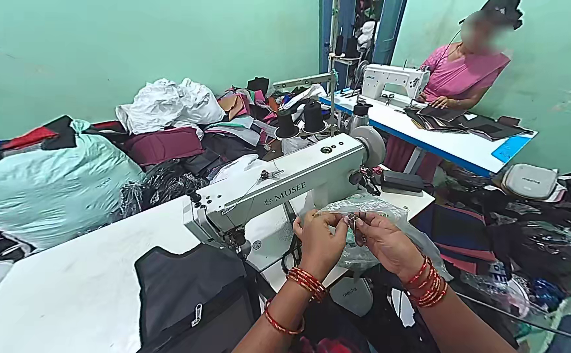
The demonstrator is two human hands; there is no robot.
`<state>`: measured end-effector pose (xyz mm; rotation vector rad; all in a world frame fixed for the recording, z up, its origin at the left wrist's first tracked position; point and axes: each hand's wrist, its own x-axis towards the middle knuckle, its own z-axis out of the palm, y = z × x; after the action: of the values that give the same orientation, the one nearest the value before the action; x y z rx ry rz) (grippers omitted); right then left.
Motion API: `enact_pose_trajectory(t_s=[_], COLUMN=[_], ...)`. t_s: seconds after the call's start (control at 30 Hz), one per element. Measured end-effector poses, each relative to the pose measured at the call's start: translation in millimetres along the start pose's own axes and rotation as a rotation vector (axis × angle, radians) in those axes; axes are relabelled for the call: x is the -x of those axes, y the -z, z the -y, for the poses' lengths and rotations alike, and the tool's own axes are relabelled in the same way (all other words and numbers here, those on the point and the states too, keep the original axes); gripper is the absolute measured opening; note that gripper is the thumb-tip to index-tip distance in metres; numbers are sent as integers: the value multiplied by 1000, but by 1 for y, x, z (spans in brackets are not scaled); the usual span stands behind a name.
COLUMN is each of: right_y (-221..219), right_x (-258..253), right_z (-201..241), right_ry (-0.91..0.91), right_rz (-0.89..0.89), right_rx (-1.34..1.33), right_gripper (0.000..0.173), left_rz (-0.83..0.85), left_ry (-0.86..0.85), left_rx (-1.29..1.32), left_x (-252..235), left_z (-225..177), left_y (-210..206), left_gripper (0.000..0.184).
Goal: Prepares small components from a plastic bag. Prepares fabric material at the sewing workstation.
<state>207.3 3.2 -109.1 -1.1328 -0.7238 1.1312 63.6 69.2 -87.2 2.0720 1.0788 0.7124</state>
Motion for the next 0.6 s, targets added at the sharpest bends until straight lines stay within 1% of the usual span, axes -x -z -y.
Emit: enact_pose_trajectory(t_s=[0.07,0.17,0.3,0.47,0.6], right_y=[-1,-3,-1,4,6], right_x=[0,1,1,3,5], right_z=[-1,0,1,9,17], right_ry=[28,49,48,3,33], right_rz=[-36,-59,40,56,39], right_rx=[16,25,115,198,395], right_gripper=[14,14,12,9,11], left_rz=[-44,-97,-224,-393,-385], left_ry=[-47,-91,-182,-325,-334], left_rx=[-72,-97,-95,-157,-160], left_x=[4,6,6,9,11], left_z=[0,3,9,17,18], left_y=[-2,-4,-11,-27,-29], left_gripper=[26,24,24,23,25])
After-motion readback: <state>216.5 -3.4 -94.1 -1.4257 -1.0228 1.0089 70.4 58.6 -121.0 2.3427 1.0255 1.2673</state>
